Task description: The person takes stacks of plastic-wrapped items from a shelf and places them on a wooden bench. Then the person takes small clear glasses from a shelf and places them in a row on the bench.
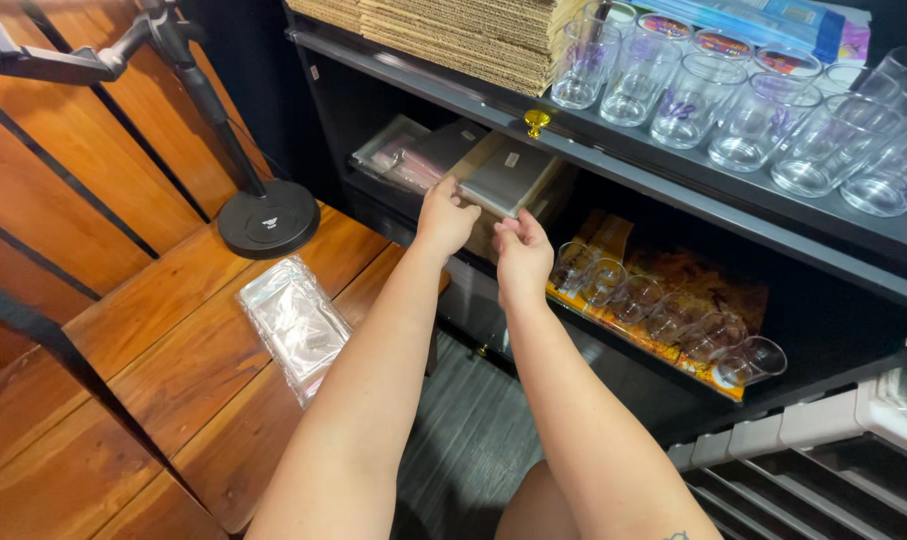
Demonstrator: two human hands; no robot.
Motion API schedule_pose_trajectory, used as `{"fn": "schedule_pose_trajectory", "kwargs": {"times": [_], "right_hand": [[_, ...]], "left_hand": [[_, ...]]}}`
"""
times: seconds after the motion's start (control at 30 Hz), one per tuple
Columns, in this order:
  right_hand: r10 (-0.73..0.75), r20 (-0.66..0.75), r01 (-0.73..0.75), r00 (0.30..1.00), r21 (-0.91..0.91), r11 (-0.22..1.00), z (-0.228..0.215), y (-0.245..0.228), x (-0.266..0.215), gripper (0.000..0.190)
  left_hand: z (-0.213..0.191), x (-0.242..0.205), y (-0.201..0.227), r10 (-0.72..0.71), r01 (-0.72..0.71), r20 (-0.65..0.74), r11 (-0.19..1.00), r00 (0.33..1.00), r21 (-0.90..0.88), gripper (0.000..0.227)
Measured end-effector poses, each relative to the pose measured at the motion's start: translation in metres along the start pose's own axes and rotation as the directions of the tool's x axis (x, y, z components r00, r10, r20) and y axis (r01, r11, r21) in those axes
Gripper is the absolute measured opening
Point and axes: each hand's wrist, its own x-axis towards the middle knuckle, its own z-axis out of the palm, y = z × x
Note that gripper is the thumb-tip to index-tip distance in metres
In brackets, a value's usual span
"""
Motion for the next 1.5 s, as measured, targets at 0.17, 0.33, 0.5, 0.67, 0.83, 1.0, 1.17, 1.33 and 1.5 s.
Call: {"fn": "schedule_pose_trajectory", "kwargs": {"times": [0.17,0.33,0.5,0.67,0.83,1.0,1.17,1.33,1.5], "right_hand": [[0.028,-0.011,-0.028,1.000,0.038,0.999,0.005,-0.010,-0.010,0.055],[0.037,-0.016,-0.036,0.999,0.053,0.998,0.005,-0.010,-0.009,0.051],[0.079,-0.022,-0.077,0.997,0.093,0.993,0.004,-0.022,-0.020,0.040],[0.094,-0.046,-0.086,0.994,0.155,0.984,-0.001,-0.016,-0.021,0.034],[0.130,-0.077,-0.105,0.988,0.270,0.957,-0.005,0.006,-0.013,0.029],[0.133,-0.179,-0.073,0.975,0.305,0.950,-0.005,-0.004,-0.030,0.027],[0.166,-0.185,-0.115,0.969,0.260,0.959,-0.011,0.002,-0.045,0.029],[0.199,-0.201,-0.154,0.959,0.217,0.964,-0.016,0.005,-0.065,0.026],[0.214,-0.155,-0.190,0.964,0.160,0.969,-0.017,-0.006,-0.090,0.037]], "left_hand": [[0.000,-0.002,0.000,0.000,-0.001,-0.010,1.000,1.000,-0.031,0.074],[0.000,-0.004,0.003,-0.003,0.002,-0.026,0.999,1.000,-0.033,0.072],[0.000,-0.015,0.009,-0.062,0.051,-0.062,0.984,0.996,-0.170,0.073],[0.004,-0.017,0.001,-0.110,0.083,-0.073,0.950,0.991,-0.300,0.071],[-0.004,-0.036,-0.001,-0.131,0.073,-0.132,0.924,0.982,-0.375,0.061],[-0.012,-0.053,0.000,-0.239,0.114,-0.225,0.881,0.945,-0.459,0.036],[-0.013,-0.062,-0.019,-0.271,0.112,-0.245,0.850,0.931,-0.515,0.033],[-0.013,-0.069,-0.048,-0.328,0.151,-0.175,0.762,0.928,-0.630,0.038],[-0.022,-0.099,-0.047,-0.290,0.147,-0.112,0.738,0.951,-0.659,0.051]]}}
